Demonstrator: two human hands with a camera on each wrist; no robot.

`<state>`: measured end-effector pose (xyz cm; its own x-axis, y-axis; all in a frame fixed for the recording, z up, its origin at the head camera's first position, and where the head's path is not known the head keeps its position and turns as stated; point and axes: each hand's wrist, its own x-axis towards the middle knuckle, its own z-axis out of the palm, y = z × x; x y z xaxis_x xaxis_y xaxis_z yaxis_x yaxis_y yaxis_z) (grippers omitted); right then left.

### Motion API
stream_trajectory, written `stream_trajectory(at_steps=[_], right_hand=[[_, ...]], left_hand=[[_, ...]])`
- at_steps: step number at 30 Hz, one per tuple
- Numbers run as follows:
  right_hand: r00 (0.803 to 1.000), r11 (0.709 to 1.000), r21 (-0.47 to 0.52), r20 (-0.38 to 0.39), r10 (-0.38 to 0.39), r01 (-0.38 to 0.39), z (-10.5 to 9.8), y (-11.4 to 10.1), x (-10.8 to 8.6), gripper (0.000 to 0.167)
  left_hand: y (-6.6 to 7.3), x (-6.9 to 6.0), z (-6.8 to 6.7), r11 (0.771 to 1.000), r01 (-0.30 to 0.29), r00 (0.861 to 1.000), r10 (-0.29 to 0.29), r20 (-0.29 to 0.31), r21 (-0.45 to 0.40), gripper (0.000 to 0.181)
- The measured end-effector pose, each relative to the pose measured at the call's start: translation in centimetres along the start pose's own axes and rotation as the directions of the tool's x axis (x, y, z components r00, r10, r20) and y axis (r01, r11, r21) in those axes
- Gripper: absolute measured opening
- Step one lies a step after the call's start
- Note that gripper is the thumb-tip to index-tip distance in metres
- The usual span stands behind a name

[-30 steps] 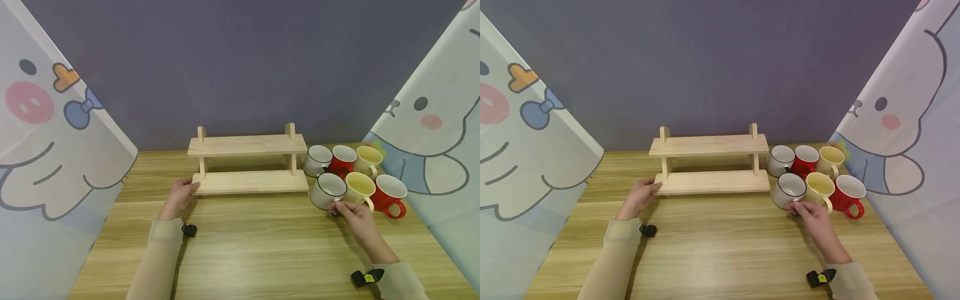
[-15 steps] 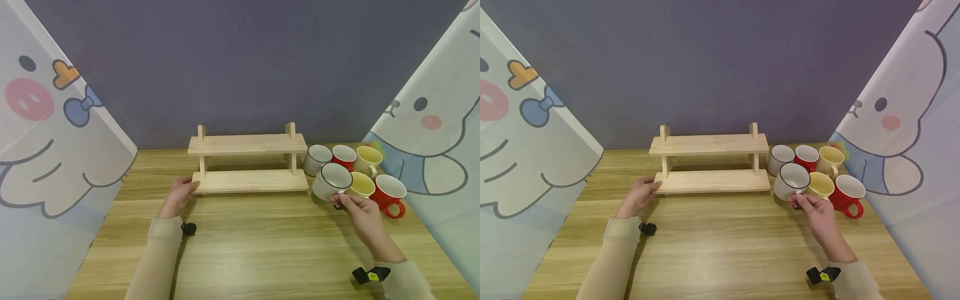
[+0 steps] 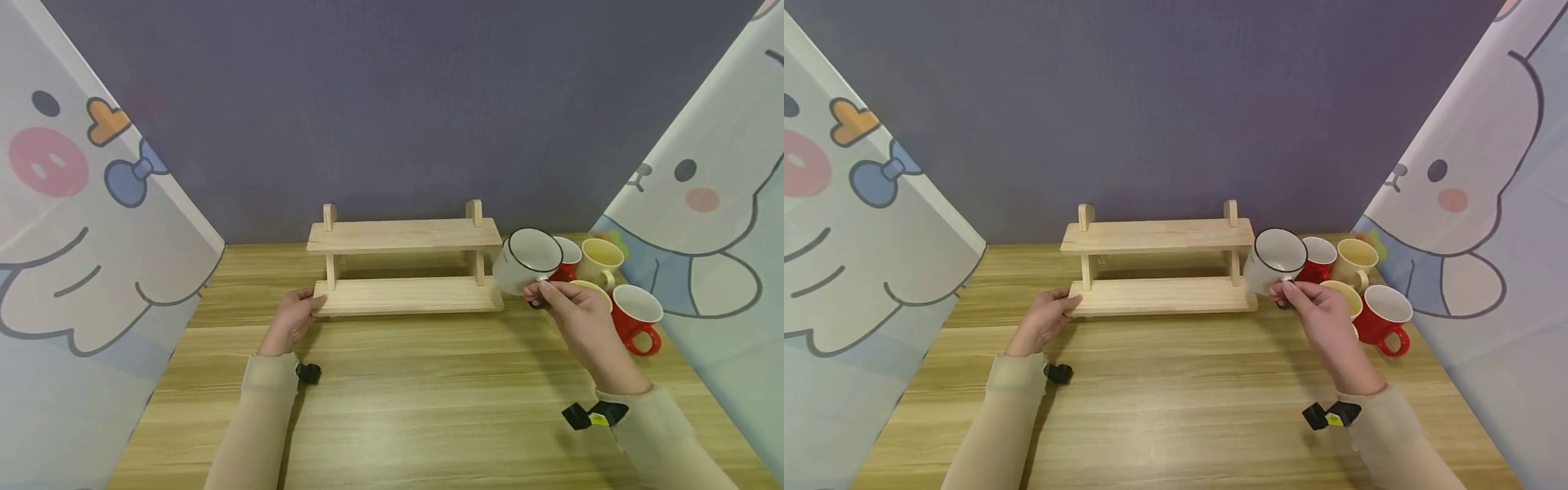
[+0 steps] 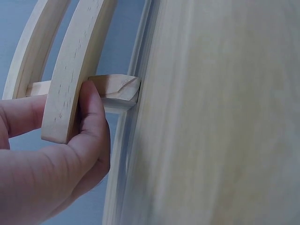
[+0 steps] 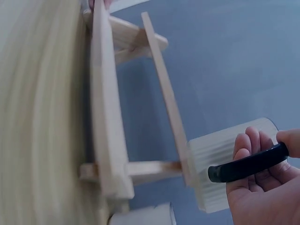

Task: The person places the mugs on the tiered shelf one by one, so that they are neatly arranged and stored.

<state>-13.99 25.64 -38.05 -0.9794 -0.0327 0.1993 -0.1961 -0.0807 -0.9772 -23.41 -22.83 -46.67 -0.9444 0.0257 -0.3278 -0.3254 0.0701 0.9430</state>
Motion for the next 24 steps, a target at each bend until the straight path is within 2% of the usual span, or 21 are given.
stream_trajectory(at_steps=[10,13,18,24], right_hand=[[0.999,0.999,-0.013,-0.031,0.037,-0.038,3.3,-1.2,3.4,0.033],[0.998,0.998,0.018,-0.023,0.054,-0.054,4.2,-1.4,4.6,0.034],[0.998,0.998,0.015,-0.005,0.06,-0.06,5.7,-1.6,6.7,0.034],[0.997,0.997,0.011,-0.025,0.079,-0.079,7.3,-1.7,9.2,0.032]], left_hand=[[-0.3,0.2,0.3,1.0,0.005,1.0,-0.005,-0.009,0.012,0.069],[-0.2,0.1,0.2,1.0,-0.001,1.0,0.001,-0.011,0.007,0.067],[-0.1,0.0,0.1,1.0,-0.004,1.0,0.004,-0.008,0.0,0.067],[-0.1,0.1,0.2,1.0,0.007,1.0,-0.007,-0.025,0.002,0.063]])
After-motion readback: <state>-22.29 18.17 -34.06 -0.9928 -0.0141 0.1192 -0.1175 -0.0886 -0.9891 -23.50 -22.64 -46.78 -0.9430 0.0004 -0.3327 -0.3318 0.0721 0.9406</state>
